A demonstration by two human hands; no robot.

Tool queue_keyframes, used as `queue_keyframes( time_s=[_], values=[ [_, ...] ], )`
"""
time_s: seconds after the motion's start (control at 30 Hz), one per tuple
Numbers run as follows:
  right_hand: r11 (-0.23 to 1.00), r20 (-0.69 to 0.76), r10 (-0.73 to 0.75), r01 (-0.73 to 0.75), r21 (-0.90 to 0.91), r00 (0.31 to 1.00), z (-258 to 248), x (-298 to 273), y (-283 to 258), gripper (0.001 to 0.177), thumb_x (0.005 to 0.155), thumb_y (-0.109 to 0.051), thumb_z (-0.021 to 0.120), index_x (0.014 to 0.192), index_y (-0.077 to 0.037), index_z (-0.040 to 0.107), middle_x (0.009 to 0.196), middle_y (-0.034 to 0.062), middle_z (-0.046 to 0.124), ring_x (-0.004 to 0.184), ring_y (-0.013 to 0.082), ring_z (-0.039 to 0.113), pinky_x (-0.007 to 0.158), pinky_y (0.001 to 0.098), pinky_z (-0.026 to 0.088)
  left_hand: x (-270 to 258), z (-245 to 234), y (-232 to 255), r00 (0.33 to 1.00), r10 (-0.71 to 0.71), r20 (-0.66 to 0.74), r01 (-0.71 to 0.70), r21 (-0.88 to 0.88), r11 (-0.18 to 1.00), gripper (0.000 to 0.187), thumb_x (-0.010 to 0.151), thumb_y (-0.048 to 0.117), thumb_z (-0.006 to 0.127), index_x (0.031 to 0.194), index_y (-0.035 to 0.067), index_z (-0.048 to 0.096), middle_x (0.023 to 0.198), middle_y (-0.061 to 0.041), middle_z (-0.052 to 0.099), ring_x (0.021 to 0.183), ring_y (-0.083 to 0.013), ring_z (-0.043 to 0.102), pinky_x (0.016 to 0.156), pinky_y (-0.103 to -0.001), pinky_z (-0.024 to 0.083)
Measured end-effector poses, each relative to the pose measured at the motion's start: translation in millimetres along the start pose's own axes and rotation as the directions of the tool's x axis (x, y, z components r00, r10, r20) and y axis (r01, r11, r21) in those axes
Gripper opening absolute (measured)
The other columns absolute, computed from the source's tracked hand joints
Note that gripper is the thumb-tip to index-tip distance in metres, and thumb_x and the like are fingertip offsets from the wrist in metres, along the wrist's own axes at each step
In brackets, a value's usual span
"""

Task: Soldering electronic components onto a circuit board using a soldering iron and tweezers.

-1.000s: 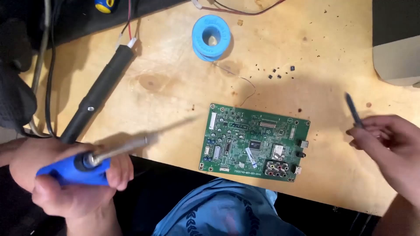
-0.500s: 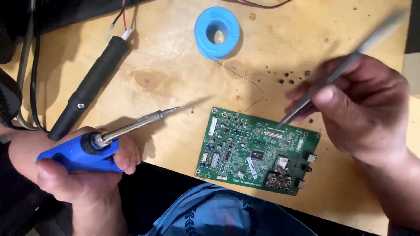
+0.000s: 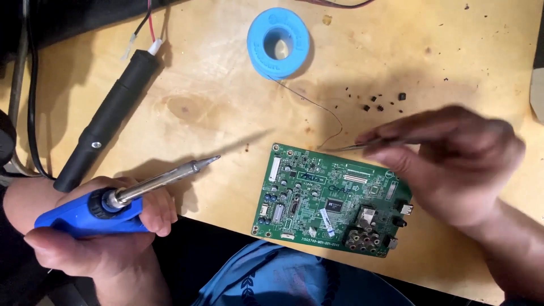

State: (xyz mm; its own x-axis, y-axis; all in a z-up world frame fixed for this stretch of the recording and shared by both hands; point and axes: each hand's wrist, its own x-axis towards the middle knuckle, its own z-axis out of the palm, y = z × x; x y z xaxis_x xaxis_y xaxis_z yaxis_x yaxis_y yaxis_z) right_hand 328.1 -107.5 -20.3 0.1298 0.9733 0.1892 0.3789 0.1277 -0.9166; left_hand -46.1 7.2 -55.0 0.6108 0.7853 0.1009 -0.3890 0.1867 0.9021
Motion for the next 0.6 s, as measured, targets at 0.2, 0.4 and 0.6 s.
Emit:
queue_keyframes(
  time_s=[0.2, 0.4, 0.6],
  values=[
    [0.994, 0.056, -0.077, 0.081, -0.071, 0.995, 6.4, -11.1, -2.9, 0.042, 0.075, 0.004, 0.095, 0.101, 0.011, 0.063, 0.101, 0.0285, 0.079, 0.097, 0.0363, 0.089, 0.079, 0.0369, 0.08, -4.8, -6.0, 1.0, 0.999, 0.043, -0.023, -0.037, 0.202, 0.979, 0.09, 0.122, 0.082, 0.047, 0.079, 0.006, 0.067, 0.071, -0.006, 0.071, 0.05, -0.0221, 0.064, 0.057, -0.038, 0.058],
    [0.975, 0.097, -0.023, 0.044, -0.218, 0.995, 7.8, -8.0, -15.8, 0.037, 0.076, -0.005, 0.099, 0.099, 0.005, 0.072, 0.102, 0.0228, 0.083, 0.095, 0.0297, 0.089, 0.081, 0.0317, 0.074, -5.7, -8.1, -0.2, 0.999, 0.036, -0.027, -0.028, 0.246, 0.969, 0.096, 0.121, 0.087, 0.044, 0.074, 0.006, 0.065, 0.067, -0.006, 0.07, 0.045, -0.0208, 0.06, 0.059, -0.039, 0.061],
    [0.973, 0.151, -0.091, 0.12, -0.196, 0.984, 8.5, -2.9, -19.9, 0.037, 0.078, -0.003, 0.097, 0.098, 0.004, 0.067, 0.099, 0.0231, 0.083, 0.095, 0.0314, 0.09, 0.077, 0.0321, 0.076, -15.2, -1.8, -1.0, 0.983, 0.008, -0.185, 0.02, 0.151, 0.988, 0.087, 0.113, 0.086, 0.06, 0.086, 0.004, 0.067, 0.066, -0.011, 0.067, 0.045, -0.0246, 0.062, 0.042, -0.037, 0.053]
  ],
)
